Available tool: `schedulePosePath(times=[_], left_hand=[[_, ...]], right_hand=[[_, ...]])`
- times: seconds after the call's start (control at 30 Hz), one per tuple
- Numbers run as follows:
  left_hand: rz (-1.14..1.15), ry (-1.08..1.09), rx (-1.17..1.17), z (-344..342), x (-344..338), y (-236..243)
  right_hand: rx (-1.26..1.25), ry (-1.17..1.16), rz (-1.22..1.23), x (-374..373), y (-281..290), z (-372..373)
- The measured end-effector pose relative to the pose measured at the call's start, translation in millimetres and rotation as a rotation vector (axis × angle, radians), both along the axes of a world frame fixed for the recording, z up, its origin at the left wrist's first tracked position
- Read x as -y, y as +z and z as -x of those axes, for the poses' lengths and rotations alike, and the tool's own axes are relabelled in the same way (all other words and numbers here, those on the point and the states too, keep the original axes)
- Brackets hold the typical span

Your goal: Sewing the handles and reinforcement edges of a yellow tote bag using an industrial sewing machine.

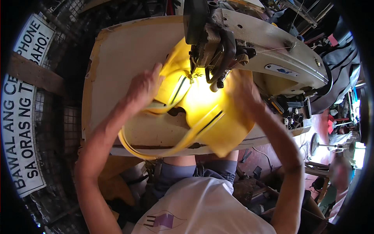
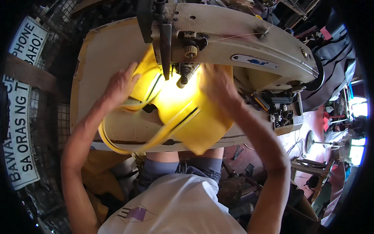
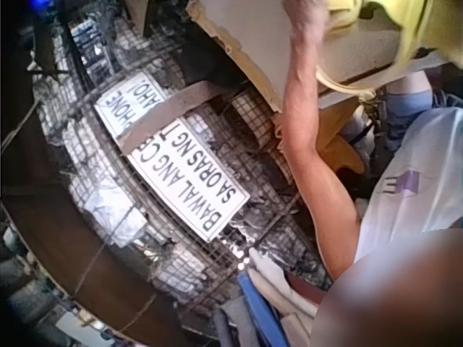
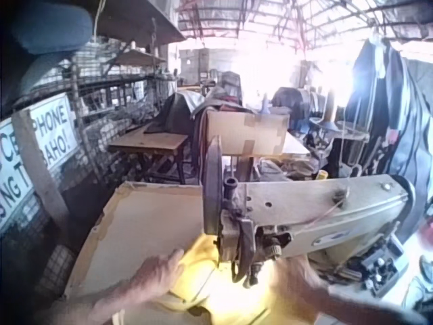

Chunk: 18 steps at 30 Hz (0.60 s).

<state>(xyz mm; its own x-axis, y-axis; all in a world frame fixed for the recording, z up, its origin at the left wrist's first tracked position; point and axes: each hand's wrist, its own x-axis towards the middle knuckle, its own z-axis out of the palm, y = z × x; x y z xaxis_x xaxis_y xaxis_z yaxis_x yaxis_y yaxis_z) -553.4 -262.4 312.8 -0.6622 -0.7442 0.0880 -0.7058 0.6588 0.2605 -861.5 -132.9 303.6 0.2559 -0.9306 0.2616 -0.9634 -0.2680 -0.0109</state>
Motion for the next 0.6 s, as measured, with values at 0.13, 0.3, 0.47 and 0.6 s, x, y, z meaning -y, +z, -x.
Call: schedulePosePath(times=[0.13,0.3,0.47,0.6], left_hand=[[-0.071,0.182,-0.117,-11.9,-64.3,0.3],[0.242,0.181,0.052,-10.7,-73.0,13.8],[0.264,-0.21,-0.126,14.0,-61.8,22.3],[0.105,-0.272,-0.246,17.7,-59.5,3.4]], right_hand=[[0.213,-0.036,0.035,32.2,-0.2,4.3],[0.193,-0.02,0.14,39.4,13.3,-16.0],[0.091,0.215,0.022,-16.7,17.1,-53.0],[0.294,0.262,0.077,-13.8,1.0,-69.6]])
